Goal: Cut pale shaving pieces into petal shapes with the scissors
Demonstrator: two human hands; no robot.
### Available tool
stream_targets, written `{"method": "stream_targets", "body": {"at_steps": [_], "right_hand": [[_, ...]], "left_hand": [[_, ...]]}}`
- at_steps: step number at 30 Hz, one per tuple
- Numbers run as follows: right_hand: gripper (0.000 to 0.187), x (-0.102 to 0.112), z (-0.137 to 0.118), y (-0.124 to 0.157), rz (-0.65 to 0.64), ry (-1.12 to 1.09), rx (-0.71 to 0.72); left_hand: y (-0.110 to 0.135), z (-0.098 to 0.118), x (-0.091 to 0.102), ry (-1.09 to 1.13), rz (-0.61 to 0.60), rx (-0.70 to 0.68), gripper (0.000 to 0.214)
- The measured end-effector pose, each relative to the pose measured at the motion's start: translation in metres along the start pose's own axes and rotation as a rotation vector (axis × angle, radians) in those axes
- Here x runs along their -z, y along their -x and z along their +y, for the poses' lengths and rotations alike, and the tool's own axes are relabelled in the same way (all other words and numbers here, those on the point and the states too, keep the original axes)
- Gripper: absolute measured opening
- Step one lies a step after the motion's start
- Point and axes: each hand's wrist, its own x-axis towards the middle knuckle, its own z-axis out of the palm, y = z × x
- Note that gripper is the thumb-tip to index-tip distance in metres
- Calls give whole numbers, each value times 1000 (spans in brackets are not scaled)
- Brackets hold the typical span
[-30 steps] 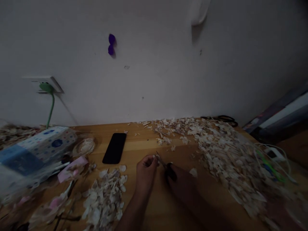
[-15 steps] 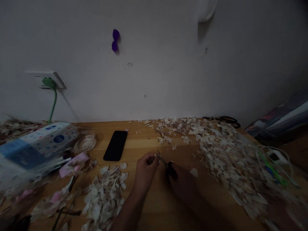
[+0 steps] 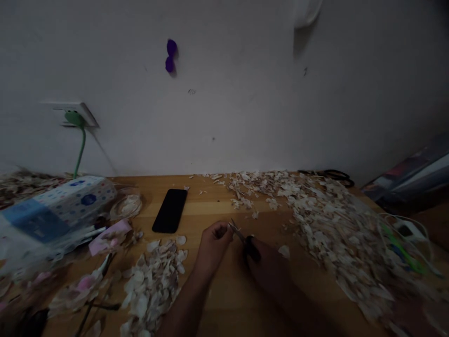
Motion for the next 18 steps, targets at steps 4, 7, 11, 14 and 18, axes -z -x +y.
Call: {"method": "stream_targets", "body": {"at_steps": [4,7,11,14,18], "right_hand": [[20,0,1,0,-7,16,0],[21,1,0,0,-2,27,-1],[22,3,-1,0,-21,25,0],[22,1,1,-1,-23,36,3],[23,-3,7,-2,-13,4,8]], "left_hand": [[1,3,3,-92,-13,-22,21],[1,8,4,-169,-27,-30,22],[1,10,6,-235,-50,-39,20],[1,6,6,-232,-58,-42,17],[0,0,3,-38,-81,2,22]]}}
